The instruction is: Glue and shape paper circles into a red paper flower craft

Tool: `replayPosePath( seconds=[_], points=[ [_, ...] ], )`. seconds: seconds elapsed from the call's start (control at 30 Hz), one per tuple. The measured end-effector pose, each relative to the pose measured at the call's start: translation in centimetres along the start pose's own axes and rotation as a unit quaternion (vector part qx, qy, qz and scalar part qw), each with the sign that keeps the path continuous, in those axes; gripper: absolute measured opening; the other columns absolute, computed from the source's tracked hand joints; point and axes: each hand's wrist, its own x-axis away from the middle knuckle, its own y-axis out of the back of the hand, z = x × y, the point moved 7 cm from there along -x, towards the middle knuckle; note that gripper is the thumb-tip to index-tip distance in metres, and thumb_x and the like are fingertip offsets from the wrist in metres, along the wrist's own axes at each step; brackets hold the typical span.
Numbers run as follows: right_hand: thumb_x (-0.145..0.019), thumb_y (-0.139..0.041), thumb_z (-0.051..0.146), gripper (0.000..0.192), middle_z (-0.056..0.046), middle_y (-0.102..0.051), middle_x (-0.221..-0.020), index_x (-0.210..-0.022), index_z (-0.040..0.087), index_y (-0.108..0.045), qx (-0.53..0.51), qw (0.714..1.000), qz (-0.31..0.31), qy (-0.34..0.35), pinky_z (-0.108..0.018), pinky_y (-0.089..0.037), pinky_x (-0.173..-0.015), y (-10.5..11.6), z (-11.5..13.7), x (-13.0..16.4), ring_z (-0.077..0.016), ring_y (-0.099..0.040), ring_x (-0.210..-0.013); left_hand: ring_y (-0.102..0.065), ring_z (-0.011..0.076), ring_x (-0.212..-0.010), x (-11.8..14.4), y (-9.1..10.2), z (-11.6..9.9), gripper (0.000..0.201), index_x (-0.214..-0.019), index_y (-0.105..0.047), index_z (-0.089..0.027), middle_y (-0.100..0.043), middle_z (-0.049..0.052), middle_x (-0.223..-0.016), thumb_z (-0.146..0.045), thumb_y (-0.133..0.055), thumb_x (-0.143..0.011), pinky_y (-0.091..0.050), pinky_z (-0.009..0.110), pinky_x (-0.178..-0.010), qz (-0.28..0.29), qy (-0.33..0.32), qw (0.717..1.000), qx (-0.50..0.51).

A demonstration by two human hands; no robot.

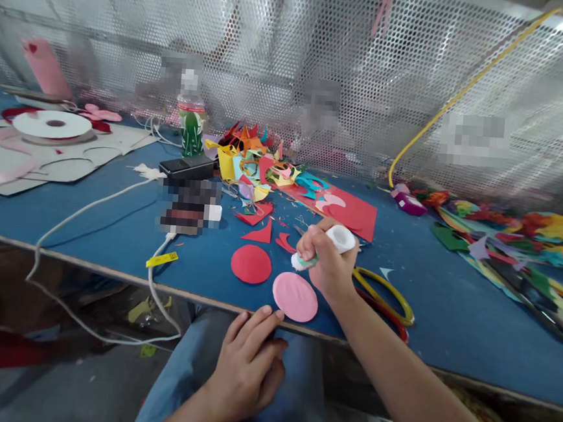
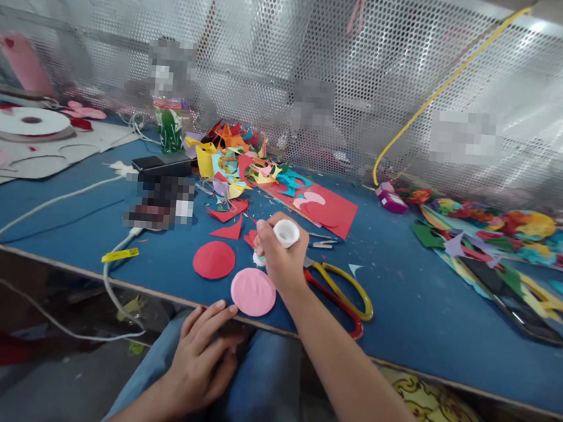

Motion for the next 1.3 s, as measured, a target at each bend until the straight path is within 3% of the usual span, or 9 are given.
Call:
replayPosePath(
  seconds=[0.2,0.43,0.67,0.8,1.1,1.3],
  points=[
    [-0.073,-0.060,0.032,0.028,0.009,-0.038,-0.037,-0.055,0.022,-0.041,-0.014,0.996,0.053,-0.065,-0.022,-0.031,-0.036,-1.1,-0.2,0.9,-0.0067,-0.035,-0.032,-0.049,0.0195,-0.118,0.1,-0.2,-0.1,0.016,-0.088,-0.065,-0.022,-0.062,0.006,-0.118,-0.018,-0.054,-0.077,-0.025,0.034,-0.106,0.008,0.009,1.000,0.000],
    [-0.071,-0.062,0.031,0.028,0.010,-0.037,-0.034,-0.054,0.021,-0.042,-0.014,0.984,0.121,-0.132,-0.021,-0.028,-0.034,-2.4,-0.8,2.6,-0.0053,-0.031,-0.029,-0.051,0.0166,-0.115,0.1,-0.1,0.4,0.020,-0.090,-0.064,-0.022,-0.065,0.006,-0.112,-0.013,-0.054,-0.076,-0.021,0.031,-0.107,-0.024,-0.014,0.999,0.036],
    [-0.070,-0.063,0.031,0.025,0.010,-0.040,-0.036,-0.057,0.020,-0.044,-0.005,0.989,0.100,-0.112,-0.020,-0.029,-0.035,-2.4,-1.0,2.1,-0.0053,-0.034,-0.032,-0.053,0.0191,-0.114,-0.5,0.4,0.2,0.017,-0.084,-0.063,-0.021,-0.064,0.007,-0.114,-0.012,-0.051,-0.076,-0.027,0.035,-0.102,0.004,-0.018,0.999,0.032],
    [-0.070,-0.062,0.032,0.027,0.010,-0.039,-0.035,-0.055,0.021,-0.043,-0.011,0.985,0.123,-0.122,-0.021,-0.030,-0.034,-3.2,-1.0,2.6,-0.0057,-0.034,-0.030,-0.056,0.0201,-0.109,-1.1,1.0,0.2,0.015,-0.081,-0.061,-0.020,-0.066,0.007,-0.109,-0.011,-0.049,-0.076,-0.032,0.036,-0.095,-0.004,-0.017,0.999,0.040],
    [-0.070,-0.063,0.033,0.028,0.010,-0.038,-0.034,-0.055,0.020,-0.043,0.006,0.989,0.105,-0.107,-0.020,-0.030,-0.035,-2.9,-1.3,1.7,-0.0052,-0.034,-0.030,-0.062,0.0200,-0.097,-2.0,1.6,0.0,0.015,-0.078,-0.059,-0.019,-0.070,0.006,-0.099,-0.008,-0.049,-0.074,-0.034,0.035,-0.081,-0.017,-0.023,0.998,0.056],
    [-0.072,-0.061,0.032,0.026,0.009,-0.041,-0.037,-0.056,0.019,-0.046,0.021,0.989,0.105,-0.099,-0.020,-0.030,-0.036,-2.5,-1.4,1.6,-0.0053,-0.035,-0.032,-0.060,0.0209,-0.102,-2.0,1.6,0.0,0.017,-0.080,-0.059,-0.018,-0.068,0.009,-0.104,-0.007,-0.049,-0.073,-0.036,0.034,-0.081,0.002,-0.027,0.998,0.061]
  ],
)
